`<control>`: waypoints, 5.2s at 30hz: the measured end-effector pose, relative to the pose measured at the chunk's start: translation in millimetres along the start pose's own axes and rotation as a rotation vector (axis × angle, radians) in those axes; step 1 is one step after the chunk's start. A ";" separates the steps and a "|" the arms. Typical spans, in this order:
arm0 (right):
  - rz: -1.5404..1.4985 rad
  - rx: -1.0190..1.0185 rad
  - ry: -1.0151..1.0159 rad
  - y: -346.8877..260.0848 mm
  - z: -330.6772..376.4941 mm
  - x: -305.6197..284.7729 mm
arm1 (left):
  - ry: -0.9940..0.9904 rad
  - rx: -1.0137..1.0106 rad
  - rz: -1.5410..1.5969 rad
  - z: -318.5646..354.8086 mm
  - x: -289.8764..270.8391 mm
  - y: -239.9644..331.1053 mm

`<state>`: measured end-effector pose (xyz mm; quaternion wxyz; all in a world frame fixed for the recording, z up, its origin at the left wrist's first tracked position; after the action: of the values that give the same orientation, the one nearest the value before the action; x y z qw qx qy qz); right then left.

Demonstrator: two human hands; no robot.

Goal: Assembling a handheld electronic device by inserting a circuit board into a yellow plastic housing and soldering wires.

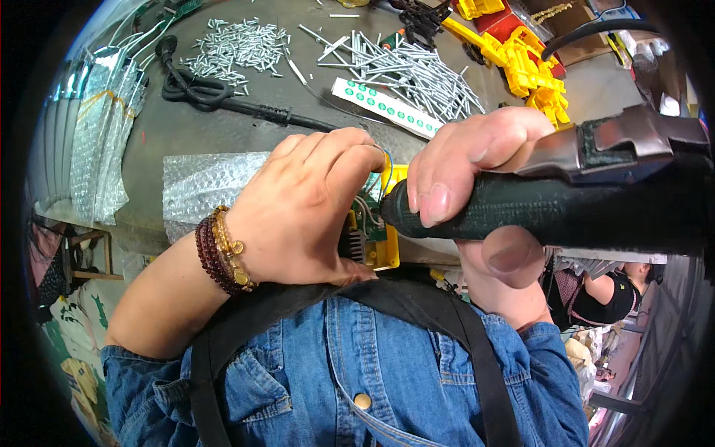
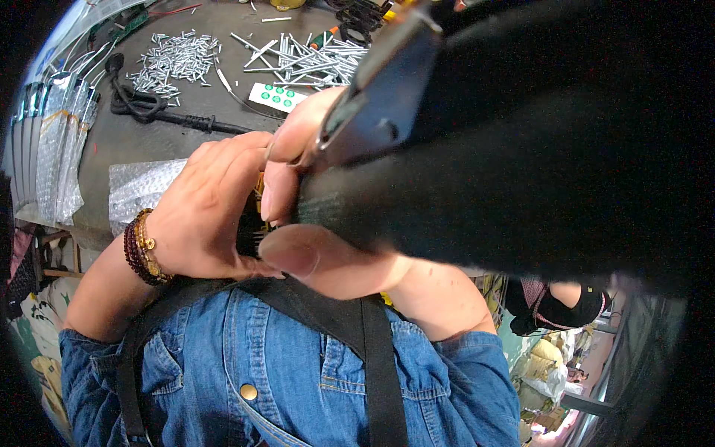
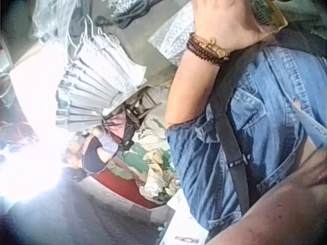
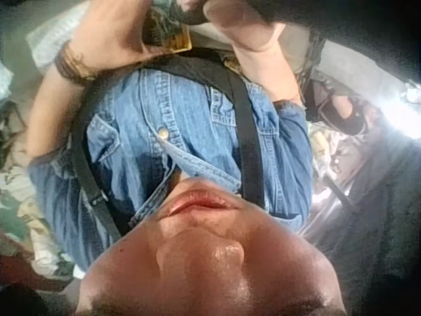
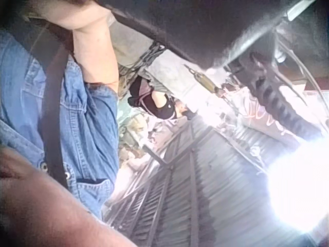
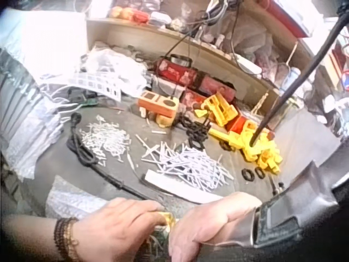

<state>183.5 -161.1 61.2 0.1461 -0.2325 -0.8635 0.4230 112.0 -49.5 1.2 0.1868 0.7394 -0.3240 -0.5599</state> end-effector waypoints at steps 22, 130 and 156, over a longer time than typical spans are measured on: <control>0.340 0.162 0.312 -65.1 38.5 -172.0 | 0.171 -0.190 -0.325 13.2 -69.5 -48.7; 1.098 0.188 -0.252 -21.1 16.2 -228.8 | -0.078 -0.366 0.341 89.0 -84.9 -58.3; 1.346 -0.060 -0.002 206.8 -248.2 -124.0 | 0.338 -0.516 -0.429 97.5 -106.8 -77.1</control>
<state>457.7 48.7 37.9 -0.1567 -0.7235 -0.5418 0.3980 22.8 88.0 -2.2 0.2963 0.8010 0.0252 -0.5196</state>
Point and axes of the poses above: each hand's wrist, its own z-axis away from the middle knuckle, its own x-axis out of the palm, y = z × x, the point moved 6 cm from there along -z, towards the middle knuckle, and after that the axes turned 10 degrees about -x, right-handed, at the moved point
